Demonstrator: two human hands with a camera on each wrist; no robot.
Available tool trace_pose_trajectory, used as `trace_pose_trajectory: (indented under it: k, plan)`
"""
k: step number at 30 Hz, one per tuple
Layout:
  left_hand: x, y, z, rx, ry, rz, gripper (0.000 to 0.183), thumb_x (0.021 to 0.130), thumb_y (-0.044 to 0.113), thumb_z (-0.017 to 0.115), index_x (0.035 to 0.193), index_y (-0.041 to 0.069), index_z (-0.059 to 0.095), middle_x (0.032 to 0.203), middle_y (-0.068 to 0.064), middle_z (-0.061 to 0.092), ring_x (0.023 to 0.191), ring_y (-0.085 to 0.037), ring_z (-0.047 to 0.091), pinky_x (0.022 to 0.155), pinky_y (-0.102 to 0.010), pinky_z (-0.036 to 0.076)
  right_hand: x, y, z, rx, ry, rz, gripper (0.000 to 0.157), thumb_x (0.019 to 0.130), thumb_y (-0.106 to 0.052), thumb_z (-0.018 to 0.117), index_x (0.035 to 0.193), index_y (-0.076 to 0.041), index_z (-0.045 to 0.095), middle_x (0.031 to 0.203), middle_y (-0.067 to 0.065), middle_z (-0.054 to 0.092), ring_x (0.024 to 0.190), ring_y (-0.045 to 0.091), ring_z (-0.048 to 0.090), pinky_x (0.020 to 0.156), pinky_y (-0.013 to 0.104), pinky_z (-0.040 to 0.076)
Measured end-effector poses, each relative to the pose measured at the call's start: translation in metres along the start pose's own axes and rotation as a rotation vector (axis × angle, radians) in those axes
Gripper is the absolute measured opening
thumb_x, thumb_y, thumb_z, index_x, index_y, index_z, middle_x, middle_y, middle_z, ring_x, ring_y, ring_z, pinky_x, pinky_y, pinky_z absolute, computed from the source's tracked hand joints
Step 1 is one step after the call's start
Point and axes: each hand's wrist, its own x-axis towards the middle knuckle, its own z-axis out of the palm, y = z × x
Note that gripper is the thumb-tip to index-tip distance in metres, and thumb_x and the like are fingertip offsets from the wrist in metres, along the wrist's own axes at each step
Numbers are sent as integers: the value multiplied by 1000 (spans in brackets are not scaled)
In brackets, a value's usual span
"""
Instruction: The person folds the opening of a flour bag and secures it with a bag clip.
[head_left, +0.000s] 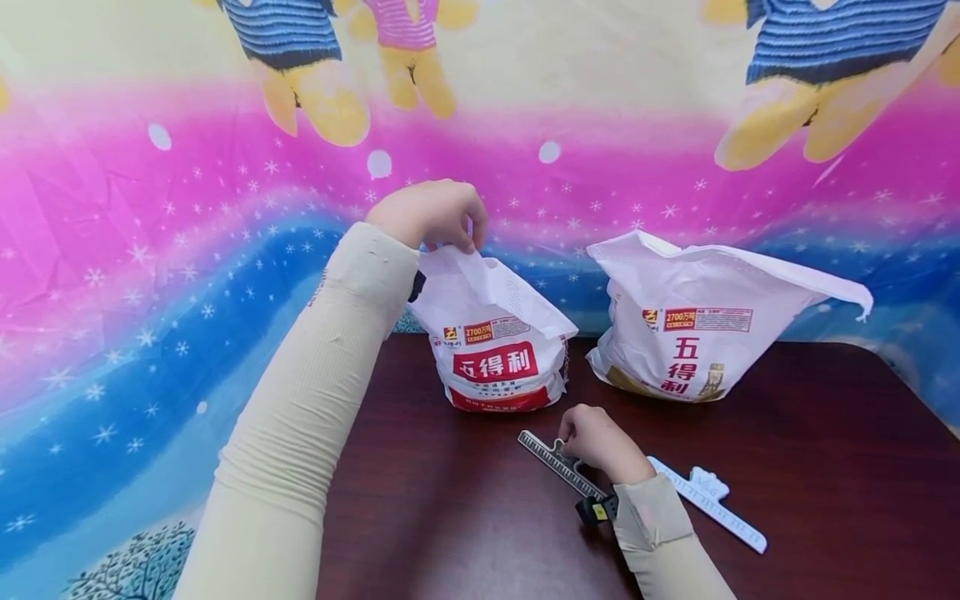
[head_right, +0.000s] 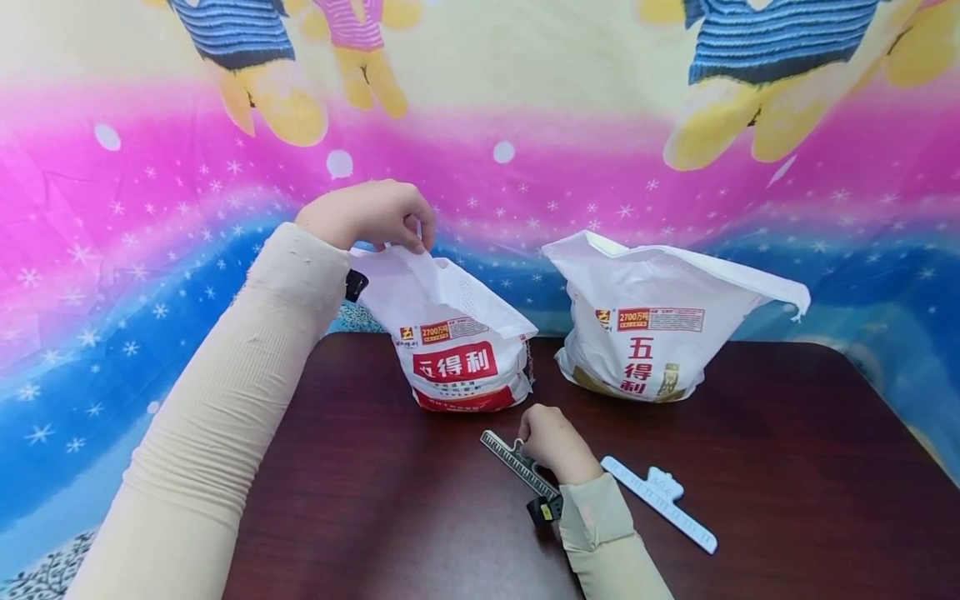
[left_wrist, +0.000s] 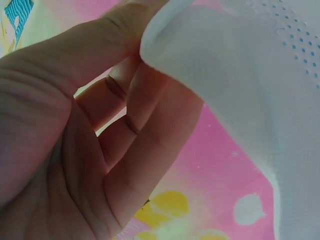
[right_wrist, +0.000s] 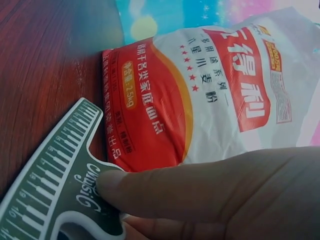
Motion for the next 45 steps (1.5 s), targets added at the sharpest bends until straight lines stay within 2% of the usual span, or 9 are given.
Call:
trace_pose_trajectory:
  k: [18,30,39,45]
  plan:
    - [2,-2,-1,7,-9,-16,14,91,12,77,104,16,75,116,-6,63,101,-26,60,81,-39,58,-6,-11,2,-41,35,-68,13,81,-1,80,79,-10,70,75,3,59,72,20,55,67,34,53]
    - [3,-4,-1,1,-14,-7,14,92,12,76,105,16,75,116,-7,63,101,-27,60,81,-39,58,-10,-11,2,-56,18,-53,15,82,-1,77,80,-10,66,71,3,58,69,19,55,65,32,51]
    - [3,-2,-2,4,-10,0,15,92,12,75,106,16,74,117,-7,63,102,-27,59,82,-40,57,-10,-11,-3,-61,4,-37,22,80,-3,83,97,-9,70,90,6,66,81,21,59,78,42,58]
    - [4,-5,-1,8,-14,-3,15,92,12,75,107,16,74,116,-7,63,102,-27,59,81,-41,57,-9,-12,-2,-47,-6,-27,29,78,-3,85,102,-8,69,91,6,66,81,21,60,77,41,59]
